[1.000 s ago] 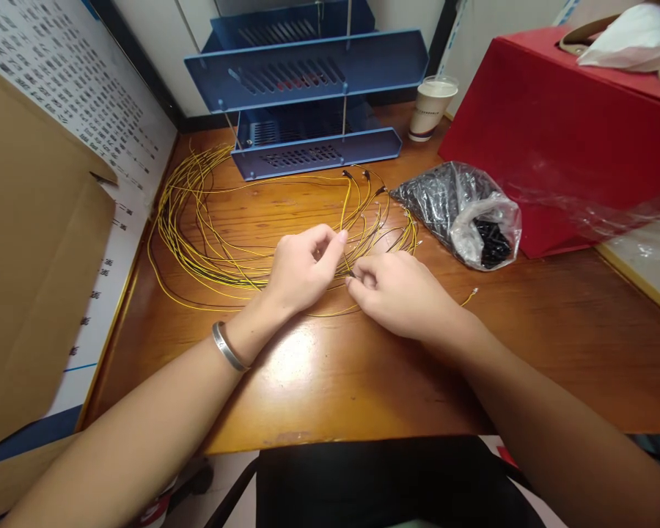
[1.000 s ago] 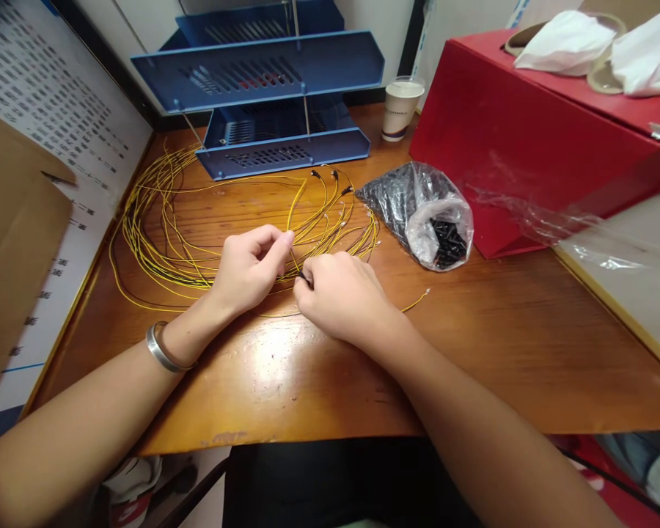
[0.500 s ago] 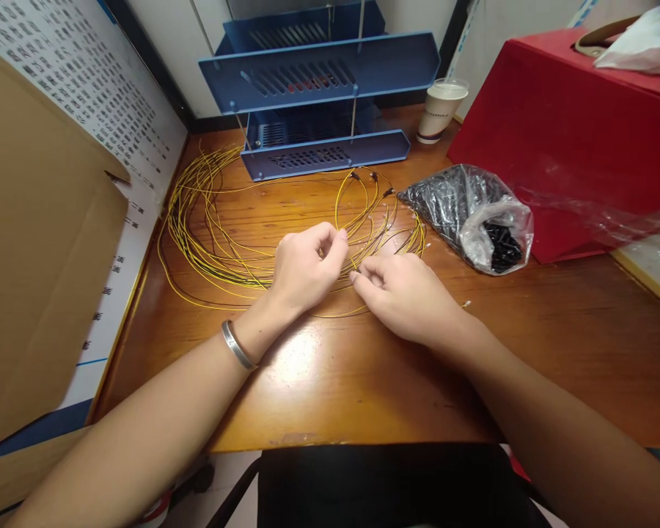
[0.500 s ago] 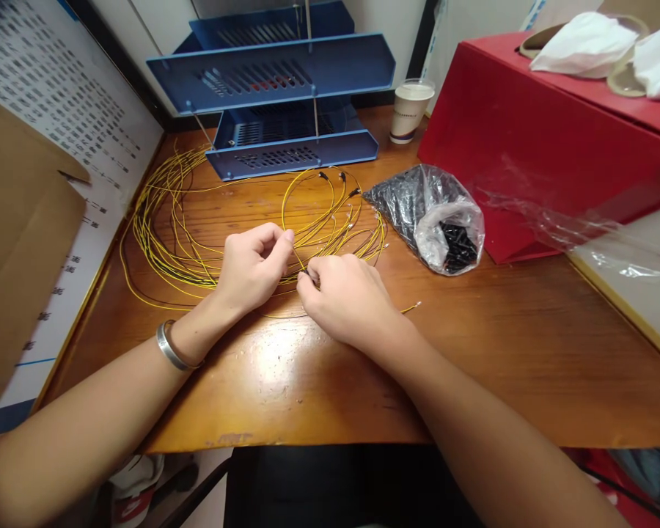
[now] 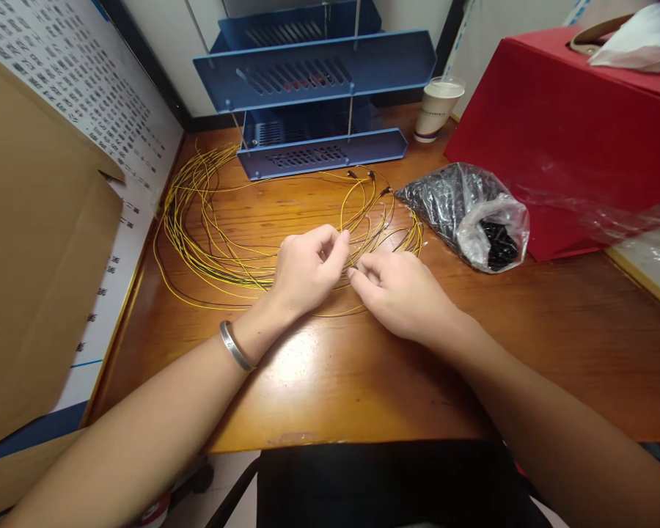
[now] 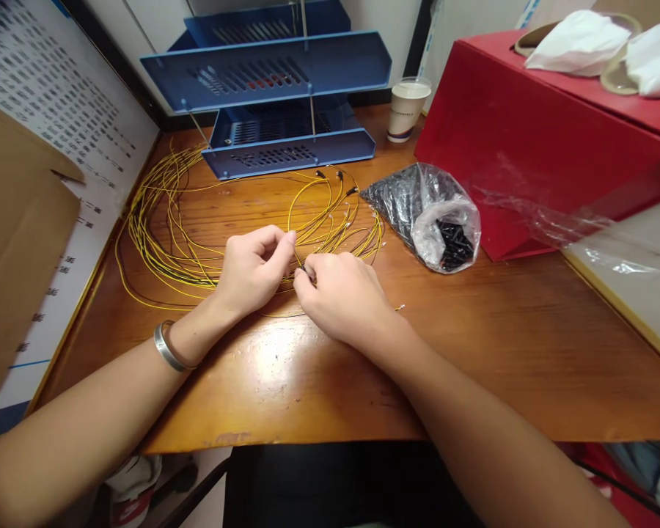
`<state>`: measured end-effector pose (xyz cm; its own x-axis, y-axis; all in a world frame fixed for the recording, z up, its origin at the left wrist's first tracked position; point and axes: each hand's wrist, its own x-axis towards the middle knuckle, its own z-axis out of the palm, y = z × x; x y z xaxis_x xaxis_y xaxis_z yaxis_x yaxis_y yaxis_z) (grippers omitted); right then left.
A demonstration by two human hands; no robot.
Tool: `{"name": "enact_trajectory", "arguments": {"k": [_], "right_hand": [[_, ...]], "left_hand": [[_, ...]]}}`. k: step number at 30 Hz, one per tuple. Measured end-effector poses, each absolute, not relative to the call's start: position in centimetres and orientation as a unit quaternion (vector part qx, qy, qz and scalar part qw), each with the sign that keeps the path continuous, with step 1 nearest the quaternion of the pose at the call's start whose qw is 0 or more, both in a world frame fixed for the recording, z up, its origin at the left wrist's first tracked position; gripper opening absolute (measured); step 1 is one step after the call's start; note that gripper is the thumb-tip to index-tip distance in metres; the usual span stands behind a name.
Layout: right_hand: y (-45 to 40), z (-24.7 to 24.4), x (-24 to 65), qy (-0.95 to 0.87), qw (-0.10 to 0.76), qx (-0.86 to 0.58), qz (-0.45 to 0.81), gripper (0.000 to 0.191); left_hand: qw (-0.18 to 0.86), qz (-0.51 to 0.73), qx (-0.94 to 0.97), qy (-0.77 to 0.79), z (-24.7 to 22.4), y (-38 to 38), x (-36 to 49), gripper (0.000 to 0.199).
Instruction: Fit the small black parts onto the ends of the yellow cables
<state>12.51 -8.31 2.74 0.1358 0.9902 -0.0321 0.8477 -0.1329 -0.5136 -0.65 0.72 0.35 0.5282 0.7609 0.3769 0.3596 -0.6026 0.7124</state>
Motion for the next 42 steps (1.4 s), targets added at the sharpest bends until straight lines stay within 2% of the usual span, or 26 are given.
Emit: {"name": "enact_trajectory", "arguments": {"k": [5,8,14,19,29,36,42], "right_hand": [[-8.35,2.57,12.56,-0.634,0.181,-0.73,0.182,0.033],[-8.37,2.56,12.61,-0.632,0.186,-0.728,0.189,0.035],[-8.46,2.74,12.33,-0.634,0.179,-0.727,0.195,0.035],[-8.58,2.84,12.19,-0.642,0.185,-0.716,0.202,0.033],[-8.53,2.76,12.14,-0.639,0.155,-0.729,0.188,0.032],[-8.73,2.89,11.93,-0.642,0.179,-0.718,0.2,0.031],[-8.64,2.94,11.99,-0.643,0.179,-0.719,0.194,0.033]], "left_hand": [[0.316,0.307,0.841,0.315,0.3,0.66,-0.72,0.043],[0.318,0.275,0.859,0.293,0.28,0.56,-0.79,0.038],[0.327,0.292,0.844,0.308,0.26,0.77,-0.72,0.037],[0.328,0.248,0.863,0.295,0.14,0.78,-0.73,0.039],[0.298,0.32,0.834,0.337,0.06,0.91,-0.67,0.04],[0.331,0.29,0.852,0.285,0.15,0.66,-0.77,0.04],[0.293,0.314,0.853,0.296,0.06,0.66,-0.76,0.039]]}}
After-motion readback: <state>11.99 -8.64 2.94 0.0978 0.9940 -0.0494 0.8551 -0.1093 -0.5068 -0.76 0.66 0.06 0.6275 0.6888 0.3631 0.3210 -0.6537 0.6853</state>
